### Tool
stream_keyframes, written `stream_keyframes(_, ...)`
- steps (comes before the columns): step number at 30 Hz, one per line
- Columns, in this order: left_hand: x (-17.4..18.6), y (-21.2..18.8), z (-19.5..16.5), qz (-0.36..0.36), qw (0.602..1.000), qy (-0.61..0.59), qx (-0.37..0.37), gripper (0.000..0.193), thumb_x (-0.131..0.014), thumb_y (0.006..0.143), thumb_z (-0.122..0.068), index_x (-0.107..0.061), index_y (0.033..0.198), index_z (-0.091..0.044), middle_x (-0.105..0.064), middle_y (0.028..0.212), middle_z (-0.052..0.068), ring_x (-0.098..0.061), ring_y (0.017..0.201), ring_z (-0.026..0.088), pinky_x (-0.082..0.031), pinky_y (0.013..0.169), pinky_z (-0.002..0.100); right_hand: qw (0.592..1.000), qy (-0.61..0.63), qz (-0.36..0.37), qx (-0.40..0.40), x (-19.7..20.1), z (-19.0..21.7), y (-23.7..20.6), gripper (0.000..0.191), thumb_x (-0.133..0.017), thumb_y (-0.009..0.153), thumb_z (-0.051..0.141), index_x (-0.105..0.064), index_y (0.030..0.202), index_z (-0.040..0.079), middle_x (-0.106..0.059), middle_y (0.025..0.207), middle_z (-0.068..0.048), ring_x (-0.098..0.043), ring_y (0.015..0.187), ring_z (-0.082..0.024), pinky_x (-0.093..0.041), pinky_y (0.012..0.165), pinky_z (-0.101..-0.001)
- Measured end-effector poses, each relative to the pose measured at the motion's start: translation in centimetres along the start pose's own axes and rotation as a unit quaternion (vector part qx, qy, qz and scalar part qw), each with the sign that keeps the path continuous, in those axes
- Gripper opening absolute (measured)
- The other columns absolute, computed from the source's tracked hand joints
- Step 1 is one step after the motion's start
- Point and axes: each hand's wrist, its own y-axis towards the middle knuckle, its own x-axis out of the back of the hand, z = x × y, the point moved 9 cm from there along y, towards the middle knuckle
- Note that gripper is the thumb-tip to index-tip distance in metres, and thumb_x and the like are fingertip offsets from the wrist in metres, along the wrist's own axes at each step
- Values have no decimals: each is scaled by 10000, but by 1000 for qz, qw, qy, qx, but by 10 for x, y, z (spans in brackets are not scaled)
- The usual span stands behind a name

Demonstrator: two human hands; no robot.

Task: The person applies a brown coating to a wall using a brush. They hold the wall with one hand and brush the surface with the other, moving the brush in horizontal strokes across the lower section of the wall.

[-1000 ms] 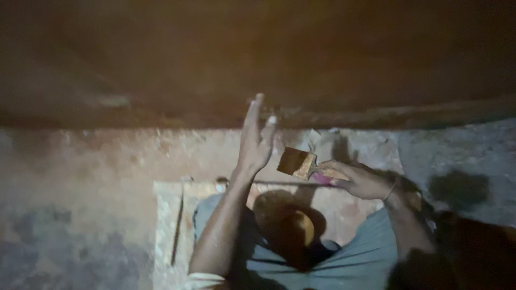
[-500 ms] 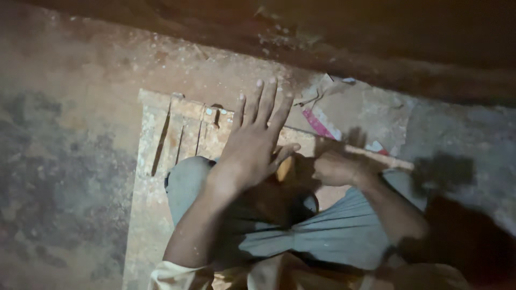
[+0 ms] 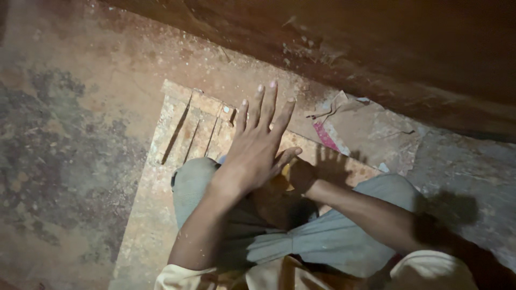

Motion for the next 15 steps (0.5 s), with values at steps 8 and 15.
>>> stream_keyframes(8, 6, 19, 8, -24, 999, -28, -37, 1017, -719, 892, -473, -130, 1625, -86, 6, 1665, 283, -37, 1543, 502, -90, 1226, 617, 996, 49, 69, -6, 30, 8, -23, 640, -824, 773, 316, -556, 1284, 40, -603, 1220, -149, -647, 1000, -295, -545, 782, -417)
stream_keyframes(15, 46, 40, 9, -81, 986, -124, -81, 1029, -768, 884, -378, -128, 1639, -95, 26, 1699, 277, -40, 1549, 510, -202, 1202, 595, 959, 273, 76, -15, 67, 8, -72, 631, -765, 819, 309, -515, 1341, 59, -581, 1167, -125, -588, 911, -242, -502, 714, -372)
